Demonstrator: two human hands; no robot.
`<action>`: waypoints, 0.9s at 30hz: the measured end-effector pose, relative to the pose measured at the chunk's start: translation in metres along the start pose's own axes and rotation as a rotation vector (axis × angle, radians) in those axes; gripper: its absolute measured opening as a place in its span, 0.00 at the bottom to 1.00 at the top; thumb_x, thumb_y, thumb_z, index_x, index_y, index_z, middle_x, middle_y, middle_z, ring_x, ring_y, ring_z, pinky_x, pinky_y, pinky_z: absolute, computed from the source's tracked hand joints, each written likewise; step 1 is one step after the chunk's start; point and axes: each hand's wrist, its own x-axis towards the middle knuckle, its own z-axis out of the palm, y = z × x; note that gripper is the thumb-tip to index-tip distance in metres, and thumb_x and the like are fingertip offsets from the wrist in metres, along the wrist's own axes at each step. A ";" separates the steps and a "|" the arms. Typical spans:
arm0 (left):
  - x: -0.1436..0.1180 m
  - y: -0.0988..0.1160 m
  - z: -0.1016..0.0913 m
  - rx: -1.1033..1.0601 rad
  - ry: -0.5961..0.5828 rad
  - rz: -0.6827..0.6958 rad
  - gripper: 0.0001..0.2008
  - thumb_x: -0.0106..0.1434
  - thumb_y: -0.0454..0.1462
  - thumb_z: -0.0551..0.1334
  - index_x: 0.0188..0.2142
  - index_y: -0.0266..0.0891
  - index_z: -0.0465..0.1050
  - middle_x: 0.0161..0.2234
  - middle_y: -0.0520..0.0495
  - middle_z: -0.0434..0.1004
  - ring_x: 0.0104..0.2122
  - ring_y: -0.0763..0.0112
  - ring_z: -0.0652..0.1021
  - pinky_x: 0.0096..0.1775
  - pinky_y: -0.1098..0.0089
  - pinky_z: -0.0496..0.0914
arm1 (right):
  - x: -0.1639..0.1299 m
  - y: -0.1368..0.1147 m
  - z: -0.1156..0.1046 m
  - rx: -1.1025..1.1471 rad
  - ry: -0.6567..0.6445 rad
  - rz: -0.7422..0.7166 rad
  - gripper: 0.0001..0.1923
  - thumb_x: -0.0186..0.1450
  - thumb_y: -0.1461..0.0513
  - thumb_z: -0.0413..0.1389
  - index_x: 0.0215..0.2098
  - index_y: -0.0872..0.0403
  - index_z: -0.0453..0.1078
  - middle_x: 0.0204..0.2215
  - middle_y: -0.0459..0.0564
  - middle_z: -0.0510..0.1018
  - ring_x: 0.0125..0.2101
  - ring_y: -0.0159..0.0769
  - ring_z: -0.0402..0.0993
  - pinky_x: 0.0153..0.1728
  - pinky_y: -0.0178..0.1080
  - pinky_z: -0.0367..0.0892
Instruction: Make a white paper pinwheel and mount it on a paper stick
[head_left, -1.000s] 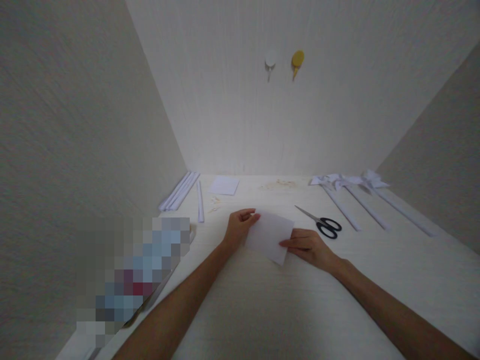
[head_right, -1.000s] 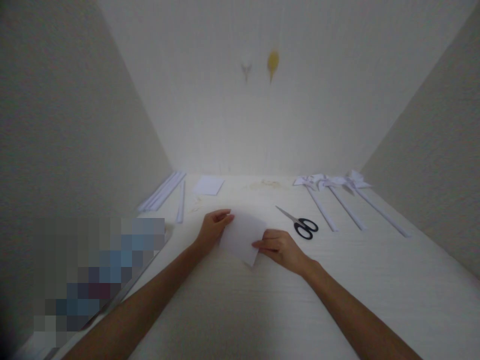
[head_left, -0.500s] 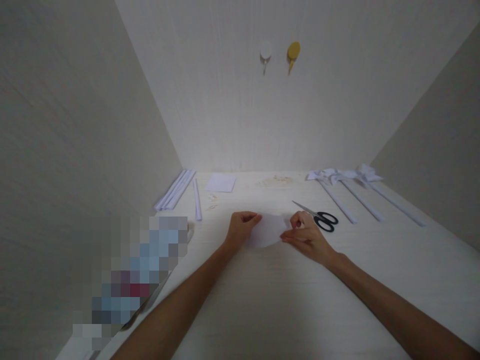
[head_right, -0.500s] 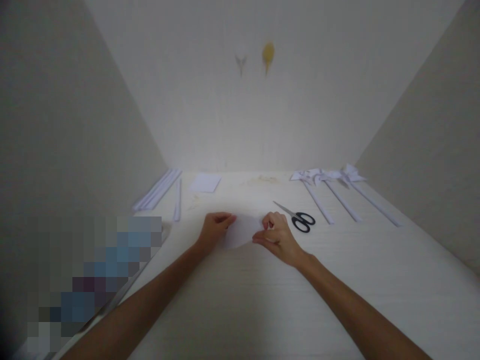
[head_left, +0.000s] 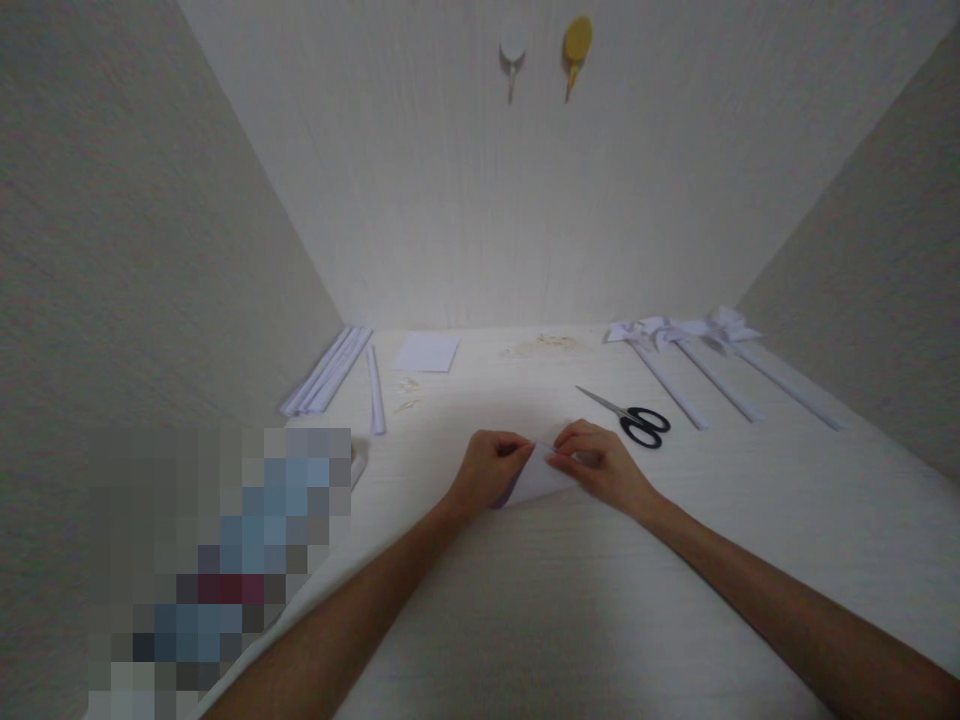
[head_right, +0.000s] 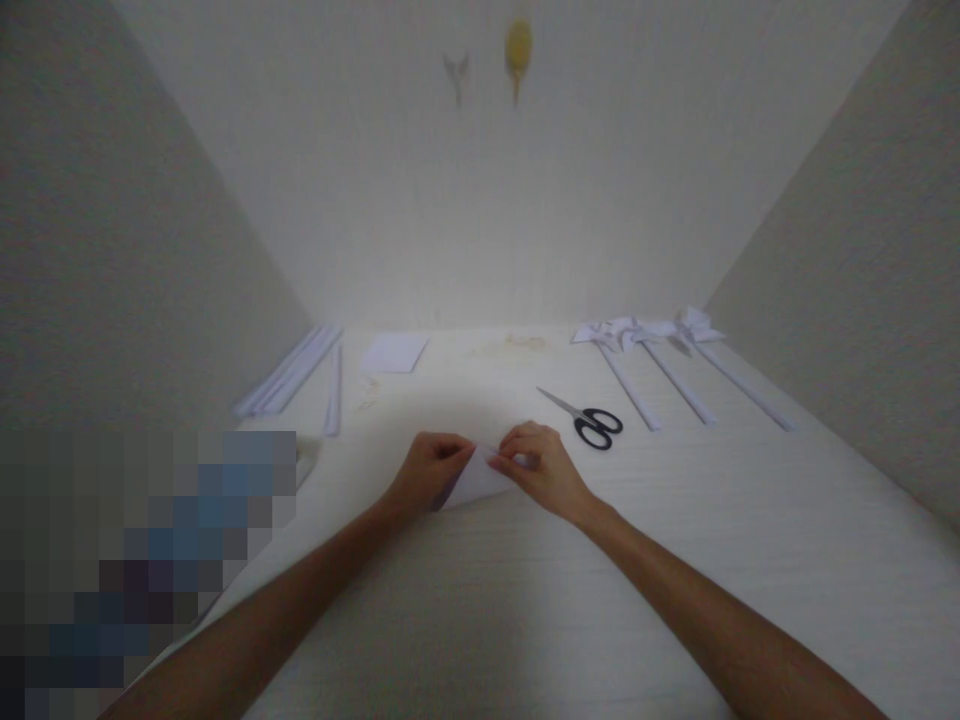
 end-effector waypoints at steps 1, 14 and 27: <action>0.000 0.000 0.000 0.002 -0.019 0.002 0.11 0.49 0.39 0.57 0.18 0.33 0.73 0.16 0.52 0.67 0.18 0.78 0.64 0.20 0.76 0.57 | 0.000 0.000 0.000 -0.006 -0.001 0.001 0.11 0.56 0.59 0.55 0.19 0.54 0.68 0.23 0.48 0.73 0.26 0.33 0.68 0.29 0.37 0.64; -0.001 0.002 0.000 0.010 -0.113 0.008 0.13 0.52 0.41 0.56 0.22 0.32 0.71 0.17 0.54 0.63 0.20 0.79 0.62 0.22 0.76 0.55 | 0.000 -0.003 -0.001 -0.039 0.031 0.030 0.12 0.56 0.61 0.55 0.17 0.55 0.66 0.21 0.48 0.72 0.25 0.33 0.66 0.29 0.37 0.61; -0.001 0.004 0.000 0.063 -0.086 0.009 0.12 0.52 0.41 0.58 0.21 0.32 0.72 0.16 0.54 0.65 0.19 0.79 0.62 0.22 0.76 0.55 | 0.000 -0.003 -0.001 -0.040 0.027 0.022 0.13 0.58 0.61 0.53 0.17 0.55 0.64 0.20 0.48 0.71 0.25 0.33 0.66 0.28 0.37 0.61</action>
